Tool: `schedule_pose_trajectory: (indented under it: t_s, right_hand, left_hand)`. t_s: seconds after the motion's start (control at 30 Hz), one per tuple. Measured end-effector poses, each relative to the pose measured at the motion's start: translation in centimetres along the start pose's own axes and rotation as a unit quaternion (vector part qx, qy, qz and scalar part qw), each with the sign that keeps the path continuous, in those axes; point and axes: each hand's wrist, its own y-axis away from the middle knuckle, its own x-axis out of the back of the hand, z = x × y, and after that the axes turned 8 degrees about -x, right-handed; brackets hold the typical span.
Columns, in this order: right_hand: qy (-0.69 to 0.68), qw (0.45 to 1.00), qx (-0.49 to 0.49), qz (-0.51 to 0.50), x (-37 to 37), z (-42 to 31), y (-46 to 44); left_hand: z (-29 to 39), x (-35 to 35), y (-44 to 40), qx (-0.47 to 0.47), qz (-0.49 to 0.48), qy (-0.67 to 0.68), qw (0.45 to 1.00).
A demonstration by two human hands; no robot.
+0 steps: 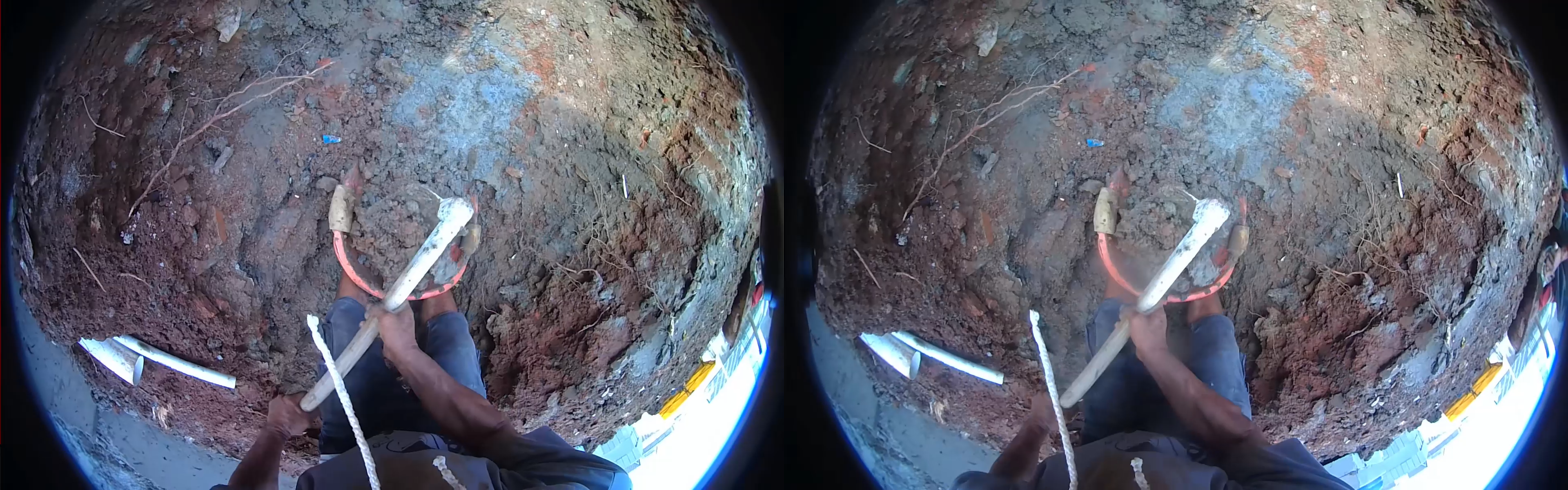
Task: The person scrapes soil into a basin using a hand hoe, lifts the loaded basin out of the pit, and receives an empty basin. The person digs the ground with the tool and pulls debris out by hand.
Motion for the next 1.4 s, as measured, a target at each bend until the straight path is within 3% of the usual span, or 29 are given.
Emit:
schedule_pose_trajectory:
  t_s: [0.07, 0.1, 0.13, 0.17, 0.2, 0.23, 0.3, 0.33, 0.37, 0.43, 0.47, 0.53, 0.57, 0.63, 0.67, 0.7, 0.8, 0.87, 0.9, 0.93, 1.0, 1.1, 1.2, 1.4]
  right_hand:
    - [0.022, 1.0, -0.004, 0.004, 1.5, -4.0, -0.7]
    - [0.067, 0.994, 0.074, 0.041, 2.4, -5.9, -2.6]
    - [0.091, 0.989, 0.102, 0.057, 3.7, -8.8, -4.2]
    - [0.134, 0.975, 0.14, 0.109, 4.0, -13.4, -4.3]
    - [0.147, 0.975, 0.144, 0.086, 5.0, -17.6, -5.2]
    - [0.137, 0.968, 0.158, 0.141, 4.3, -22.3, -4.1]
    - [0.115, 0.954, 0.253, 0.114, 6.4, -29.7, -5.8]
    - [0.107, 0.946, 0.292, 0.096, 7.7, -33.2, -7.5]
    - [0.095, 0.939, 0.319, 0.082, 7.6, -36.4, -7.6]
    - [0.096, 0.943, 0.31, 0.068, 8.0, -41.9, -10.8]
    - [0.113, 0.938, 0.314, 0.092, 7.6, -43.4, -13.0]
    - [0.121, 0.944, 0.283, 0.116, 4.8, -43.2, -16.6]
    - [0.121, 0.959, 0.248, 0.062, 4.1, -41.9, -19.6]
    - [0.206, 0.964, 0.139, 0.09, 1.2, -35.1, -23.4]
    - [0.181, 0.971, 0.134, 0.08, -0.4, -31.8, -24.7]
    - [0.222, 0.951, 0.194, 0.097, -0.5, -29.9, -28.8]
    - [0.277, 0.945, 0.139, 0.108, -0.2, -28.4, -25.1]
    - [0.318, 0.93, 0.154, 0.104, -1.8, -27.9, -26.4]
    - [0.304, 0.94, 0.133, 0.079, -2.6, -27.2, -23.9]
    - [0.292, 0.95, 0.102, 0.054, -3.2, -25.4, -21.0]
    - [0.406, 0.898, 0.14, 0.098, -3.1, -21.1, -23.3]
    - [0.256, 0.966, 0.039, 0.022, -1.9, -18.0, -21.2]
    - [0.199, 0.98, 0.007, 0.003, 1.1, -18.0, -18.7]
    - [0.075, 0.997, -0.014, 0.029, 3.8, -17.5, -14.1]
  left_hand:
    - [1.1, -2.5, -2.6, -0.019, 0.017, 0.072, 0.997]
    - [3.1, -1.5, -5.8, -0.017, 0.011, 0.13, 0.991]
    - [5.4, -0.1, -8.9, -0.06, 0.024, 0.111, 0.992]
    - [7.8, 0.5, -12.1, -0.085, 0.048, 0.195, 0.976]
    - [10.3, 1.4, -15.5, -0.149, 0.061, 0.217, 0.963]
    - [14.9, 5.0, -17.1, -0.217, 0.087, 0.173, 0.957]
    - [21.1, 8.3, -21.2, -0.307, 0.027, 0.173, 0.936]
    - [24.1, 10.7, -21.2, -0.344, 0.02, 0.238, 0.908]
    - [26.6, 12.7, -21.9, -0.331, -0.053, 0.257, 0.906]
    - [29.3, 14.3, -24.6, -0.353, -0.126, 0.38, 0.846]
    - [30.0, 14.6, -25.9, -0.368, -0.076, 0.426, 0.823]
    - [30.3, 17.1, -26.4, -0.301, -0.072, 0.432, 0.847]
    - [29.6, 16.8, -26.5, -0.282, -0.054, 0.452, 0.844]
    - [26.3, 13.9, -25.8, -0.18, -0.05, 0.486, 0.854]
    - [23.5, 12.1, -25.9, -0.163, -0.038, 0.497, 0.852]
    - [21.2, 10.8, -25.8, -0.145, -0.024, 0.505, 0.85]
    - [22.9, 10.7, -21.9, -0.122, -0.027, 0.555, 0.822]
    - [21.9, 9.3, -20.6, -0.128, 0.006, 0.562, 0.817]
    - [20.9, 8.2, -19.9, -0.146, 0.0, 0.62, 0.771]
    - [20.2, 7.3, -18.2, -0.122, -0.006, 0.628, 0.768]
    - [19.0, 6.5, -16.0, -0.092, -0.006, 0.64, 0.763]
    - [17.6, 5.2, -14.9, -0.054, -0.003, 0.572, 0.818]
    - [19.7, 5.0, -13.2, -0.08, -0.007, 0.45, 0.889]
    - [18.4, 7.1, -7.8, -0.133, -0.026, 0.351, 0.926]
